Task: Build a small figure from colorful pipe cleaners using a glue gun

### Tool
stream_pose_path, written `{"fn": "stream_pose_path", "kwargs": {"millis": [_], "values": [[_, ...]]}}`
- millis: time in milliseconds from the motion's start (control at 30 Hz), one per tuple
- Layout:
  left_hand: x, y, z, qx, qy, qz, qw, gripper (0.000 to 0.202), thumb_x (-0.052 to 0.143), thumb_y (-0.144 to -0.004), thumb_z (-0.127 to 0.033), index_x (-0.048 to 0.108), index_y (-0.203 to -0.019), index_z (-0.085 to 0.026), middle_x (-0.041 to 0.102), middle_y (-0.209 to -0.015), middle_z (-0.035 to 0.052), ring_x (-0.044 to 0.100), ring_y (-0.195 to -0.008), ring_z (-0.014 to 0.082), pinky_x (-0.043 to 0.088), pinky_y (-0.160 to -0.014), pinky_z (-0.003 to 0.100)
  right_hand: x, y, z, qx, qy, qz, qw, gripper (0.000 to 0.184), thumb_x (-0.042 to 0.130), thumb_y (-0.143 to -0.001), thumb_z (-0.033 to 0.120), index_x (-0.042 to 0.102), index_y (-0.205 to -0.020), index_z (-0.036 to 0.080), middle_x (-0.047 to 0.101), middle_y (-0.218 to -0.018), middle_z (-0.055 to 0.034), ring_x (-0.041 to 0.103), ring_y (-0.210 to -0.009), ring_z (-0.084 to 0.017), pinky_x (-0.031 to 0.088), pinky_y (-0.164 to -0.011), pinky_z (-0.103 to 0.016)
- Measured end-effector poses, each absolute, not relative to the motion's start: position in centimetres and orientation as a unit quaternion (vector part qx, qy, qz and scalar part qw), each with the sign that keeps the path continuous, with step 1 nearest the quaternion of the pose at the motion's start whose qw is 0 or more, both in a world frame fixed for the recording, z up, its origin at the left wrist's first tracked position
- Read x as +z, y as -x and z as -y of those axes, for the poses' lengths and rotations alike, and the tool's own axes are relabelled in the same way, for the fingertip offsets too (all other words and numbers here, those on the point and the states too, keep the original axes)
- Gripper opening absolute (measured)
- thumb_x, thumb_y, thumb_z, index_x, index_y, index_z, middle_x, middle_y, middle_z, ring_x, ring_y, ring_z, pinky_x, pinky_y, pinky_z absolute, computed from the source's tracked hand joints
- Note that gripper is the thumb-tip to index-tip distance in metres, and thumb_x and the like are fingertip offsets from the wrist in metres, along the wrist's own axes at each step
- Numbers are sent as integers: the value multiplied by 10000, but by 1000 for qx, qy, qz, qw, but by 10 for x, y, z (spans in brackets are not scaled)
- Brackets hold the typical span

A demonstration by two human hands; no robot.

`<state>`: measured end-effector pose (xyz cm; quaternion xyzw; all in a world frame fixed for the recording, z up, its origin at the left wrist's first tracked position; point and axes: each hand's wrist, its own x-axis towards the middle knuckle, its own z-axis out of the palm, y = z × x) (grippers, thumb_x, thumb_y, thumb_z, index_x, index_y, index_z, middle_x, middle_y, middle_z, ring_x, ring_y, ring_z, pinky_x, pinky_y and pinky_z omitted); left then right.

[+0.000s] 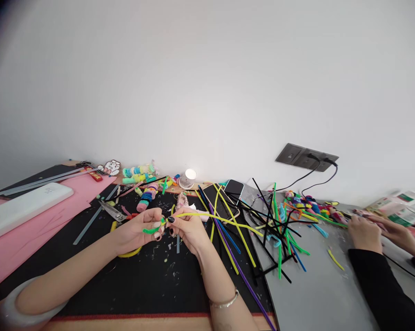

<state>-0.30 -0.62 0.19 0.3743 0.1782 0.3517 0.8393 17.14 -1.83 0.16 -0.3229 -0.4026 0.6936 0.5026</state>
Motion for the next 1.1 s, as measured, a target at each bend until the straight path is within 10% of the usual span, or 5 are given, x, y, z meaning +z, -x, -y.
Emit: {"fn": "stream_pose_path", "kwargs": {"millis": [300,1100], "values": [[5,3,8,319,-391,-155,849,317,781,-733,-157,533,-922,-214,587,-686,-59,588,-614,78,452,-604,200,3,-171,17,716,309,390,489,338,888,-556,354,636,-639,145,616,-540,12,529,-455,-84,386,-434,-184],[6,4,12,176,-471,-172,847,402,857,-607,-232,513,-813,-195,636,-586,-48,653,-547,140,514,-505,223,17,-179,17,621,351,424,559,377,724,-736,458,493,-611,187,496,-515,47,381,-418,-68,278,-400,-194]]}}
